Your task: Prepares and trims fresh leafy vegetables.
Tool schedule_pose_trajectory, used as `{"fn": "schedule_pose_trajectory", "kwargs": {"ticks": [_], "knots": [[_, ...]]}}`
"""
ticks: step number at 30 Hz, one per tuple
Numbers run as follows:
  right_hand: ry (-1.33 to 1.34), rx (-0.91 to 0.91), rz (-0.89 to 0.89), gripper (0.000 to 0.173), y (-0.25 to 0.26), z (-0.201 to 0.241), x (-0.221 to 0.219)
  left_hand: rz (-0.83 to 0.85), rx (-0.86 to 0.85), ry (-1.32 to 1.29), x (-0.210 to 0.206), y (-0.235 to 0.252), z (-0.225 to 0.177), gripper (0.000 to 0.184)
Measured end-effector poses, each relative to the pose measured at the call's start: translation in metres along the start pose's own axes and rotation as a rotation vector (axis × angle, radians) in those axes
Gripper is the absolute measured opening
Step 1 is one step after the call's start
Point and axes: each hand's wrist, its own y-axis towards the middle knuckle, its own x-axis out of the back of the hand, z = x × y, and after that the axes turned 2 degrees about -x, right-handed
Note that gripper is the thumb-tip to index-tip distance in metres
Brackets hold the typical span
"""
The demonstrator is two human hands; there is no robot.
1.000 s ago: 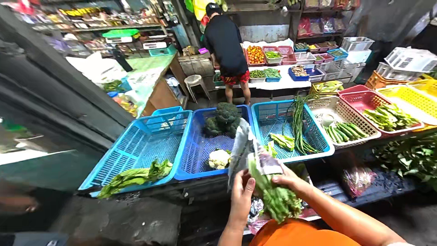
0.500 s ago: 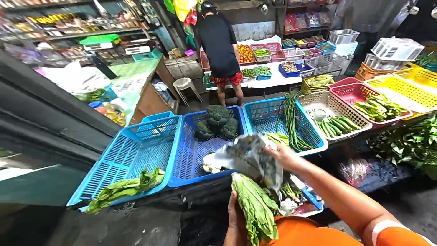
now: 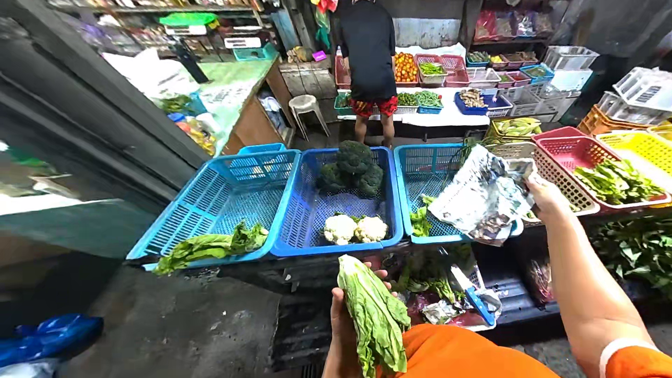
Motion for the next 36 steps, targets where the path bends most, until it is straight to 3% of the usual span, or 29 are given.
{"fn": "schedule_pose_trajectory", "kwargs": {"ticks": [4, 6, 9, 11, 13, 15, 17, 18, 20, 22, 26, 29, 33, 36], "knots": [[-0.091, -0.127, -0.103, 0.047, 0.004, -0.041, 0.028, -0.047, -0.027, 0.101, 0.005, 0.001, -0.006, 0.088], [-0.167, -0.118, -0.165, 0.063, -0.003, -0.048, 0.035, -0.125, -0.05, 0.217, 0.005, -0.001, -0.008, 0.093], [-0.437, 0.074, -0.364, 0.094, -0.028, -0.037, 0.032, -0.325, -0.07, 0.317, -0.005, -0.004, -0.007, 0.097], [-0.504, 0.292, -0.438, 0.079, -0.059, -0.016, 0.008, -0.389, -0.074, 0.324, -0.011, 0.0, -0.004, 0.089], [-0.426, 0.498, -0.267, 0.059, -0.098, -0.002, -0.029, -0.404, -0.066, 0.356, -0.019, 0.006, 0.001, 0.086], [-0.363, 0.531, 0.122, 0.046, -0.141, -0.001, -0.073, -0.386, -0.052, 0.464, -0.02, 0.015, 0.009, 0.098], [-0.309, 0.422, 0.581, 0.048, -0.174, -0.008, -0.114, -0.364, -0.049, 0.593, -0.02, 0.026, 0.019, 0.104], [-0.305, 0.35, 0.767, 0.058, -0.187, -0.013, -0.133, -0.362, -0.051, 0.646, -0.02, 0.031, 0.025, 0.104], [-0.315, 0.236, 0.931, 0.089, -0.204, -0.031, -0.163, -0.359, -0.068, 0.736, -0.016, 0.038, 0.039, 0.107], [-0.358, 0.182, 0.904, 0.104, -0.205, -0.057, -0.18, -0.328, -0.055, 0.815, -0.007, 0.038, 0.051, 0.106], [-0.383, 0.021, 0.98, 0.087, -0.185, -0.114, -0.18, -0.39, 0.125, 0.876, 0.031, 0.023, 0.072, 0.064], [-0.331, -0.172, 1.019, 0.087, -0.18, -0.166, -0.169, -0.52, 0.293, 0.841, 0.066, 0.007, 0.096, 0.06], [-0.232, -0.415, 0.785, 0.078, -0.18, -0.216, -0.156, -0.734, 0.353, 0.804, 0.097, 0.0, 0.12, 0.054], [-0.385, -0.443, 0.59, 0.088, -0.166, -0.236, -0.144, -0.817, 0.328, 0.72, 0.105, 0.002, 0.121, 0.051]]}}
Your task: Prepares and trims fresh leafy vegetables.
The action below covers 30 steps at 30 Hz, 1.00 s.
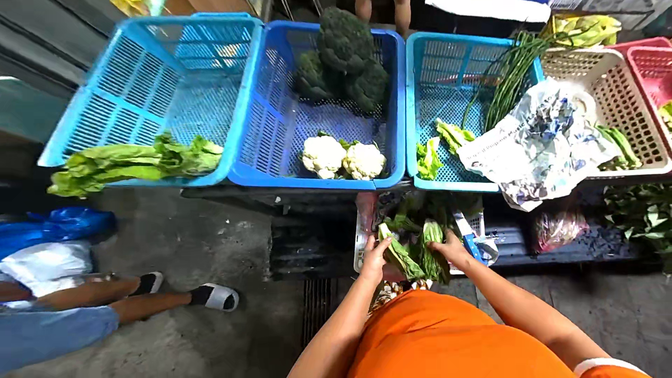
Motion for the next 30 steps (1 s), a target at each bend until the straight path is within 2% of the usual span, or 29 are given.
{"fn": "schedule_pose_trajectory", "kwargs": {"ticks": [2, 4, 6, 8, 10, 14, 17, 21, 24, 30], "knots": [[-0.03, -0.013, -0.07, 0.095, 0.014, -0.007, 0.017, 0.004, -0.014, -0.071, 0.001, 0.004, -0.004, 0.044], [-0.069, 0.018, -0.163, 0.084, 0.025, -0.013, 0.038, 0.032, -0.003, -0.15, 0.003, 0.007, -0.009, 0.039], [-0.296, 0.032, -0.289, 0.069, 0.035, -0.022, 0.058, 0.055, 0.042, -0.208, 0.003, 0.005, -0.017, 0.04], [-0.537, -0.077, -0.358, 0.066, 0.039, -0.031, 0.067, 0.08, 0.078, -0.239, 0.003, 0.0, -0.025, 0.045], [-0.687, -0.2, -0.327, 0.07, 0.046, -0.047, 0.067, 0.114, 0.089, -0.237, 0.006, -0.002, -0.027, 0.045], [-0.832, -0.223, -0.245, 0.07, 0.053, -0.069, 0.061, 0.044, 0.06, -0.073, 0.003, -0.004, -0.032, 0.032], [-0.777, -0.263, -0.205, 0.065, 0.048, -0.056, 0.066, 0.047, 0.035, 0.054, -0.002, -0.005, -0.039, 0.033], [-0.648, -0.248, -0.257, 0.059, 0.014, -0.029, 0.079, 0.131, 0.001, 0.243, -0.008, -0.001, -0.045, 0.033], [-0.686, -0.191, -0.202, 0.052, -0.019, -0.022, 0.083, 0.211, -0.029, 0.371, -0.016, 0.004, -0.045, 0.036], [-0.833, 0.06, 0.003, 0.043, -0.072, -0.007, 0.068, 0.304, -0.015, 0.578, -0.038, 0.001, -0.043, 0.044]]}}
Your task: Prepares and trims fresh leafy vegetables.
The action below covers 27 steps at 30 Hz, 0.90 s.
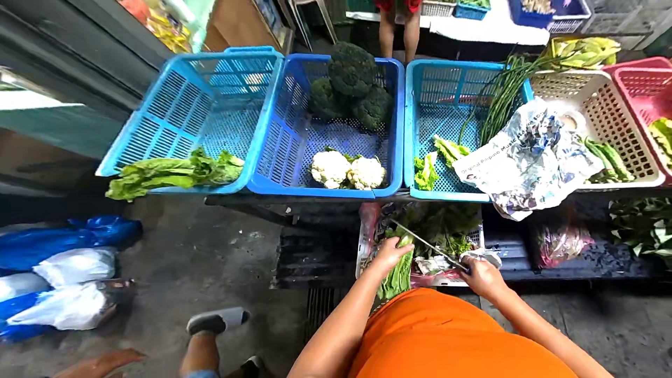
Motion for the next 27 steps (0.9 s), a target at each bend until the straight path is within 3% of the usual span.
{"fn": "schedule_pose_trajectory", "kwargs": {"ticks": [6, 12, 15, 18, 21, 23, 27], "knots": [[-0.01, 0.183, -0.113, 0.036, -0.014, 0.035, 0.016, 0.013, 0.004, 0.093, -0.015, -0.026, -0.037, 0.041], [-0.011, 0.233, -0.184, 0.032, -0.006, 0.046, 0.029, 0.029, -0.066, 0.14, -0.015, -0.031, -0.055, 0.048], [0.018, 0.213, -0.124, 0.033, 0.012, 0.024, 0.015, 0.101, -0.123, 0.137, -0.009, -0.026, -0.04, 0.043], [0.118, 0.119, 0.003, 0.037, 0.03, -0.019, -0.003, 0.164, -0.215, -0.044, 0.006, -0.032, -0.032, 0.025], [0.046, 0.07, 0.034, 0.039, 0.022, -0.05, -0.009, 0.098, -0.312, -0.102, 0.025, -0.045, -0.039, 0.029], [0.038, 0.146, -0.036, 0.033, 0.013, -0.05, -0.003, 0.045, -0.378, -0.091, 0.033, -0.049, -0.043, 0.032], [0.259, 0.455, -0.368, 0.024, -0.003, -0.009, 0.023, 0.016, -0.483, -0.233, 0.036, -0.058, -0.06, 0.031]]}}
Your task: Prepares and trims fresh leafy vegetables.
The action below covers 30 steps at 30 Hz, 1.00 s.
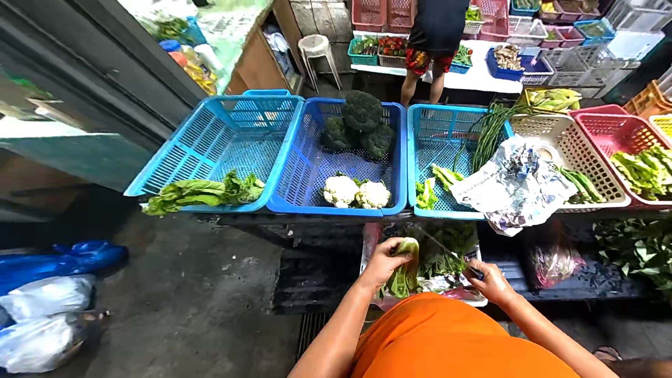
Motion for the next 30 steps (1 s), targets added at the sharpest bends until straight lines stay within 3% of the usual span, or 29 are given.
{"fn": "schedule_pose_trajectory", "kwargs": {"ticks": [5, 7, 9, 15, 19, 25, 30], "knots": [[0.297, 0.2, -0.184, 0.028, 0.031, 0.1, 0.019, -0.007, -0.189, 0.025, -0.02, 0.011, -0.02, 0.028], [0.37, 0.219, -0.221, 0.039, 0.042, 0.13, 0.026, -0.027, -0.292, 0.11, -0.03, 0.017, -0.026, 0.028], [0.405, 0.194, -0.231, 0.037, 0.052, 0.148, 0.033, -0.054, -0.345, 0.175, -0.037, 0.02, -0.036, 0.032], [0.562, 0.042, -0.09, 0.03, 0.058, 0.164, 0.058, 0.034, -0.27, 0.247, -0.024, 0.024, -0.062, 0.048], [0.575, 0.017, -0.13, 0.025, 0.06, 0.165, 0.059, 0.021, -0.184, 0.176, -0.015, 0.023, -0.069, 0.039], [0.43, -0.054, -0.269, 0.025, 0.057, 0.167, 0.077, -0.153, -0.146, -0.091, 0.005, 0.022, -0.071, 0.02], [0.34, 0.021, -0.237, 0.035, 0.059, 0.17, 0.088, -0.137, -0.164, -0.053, 0.012, 0.017, -0.082, 0.025]]}}
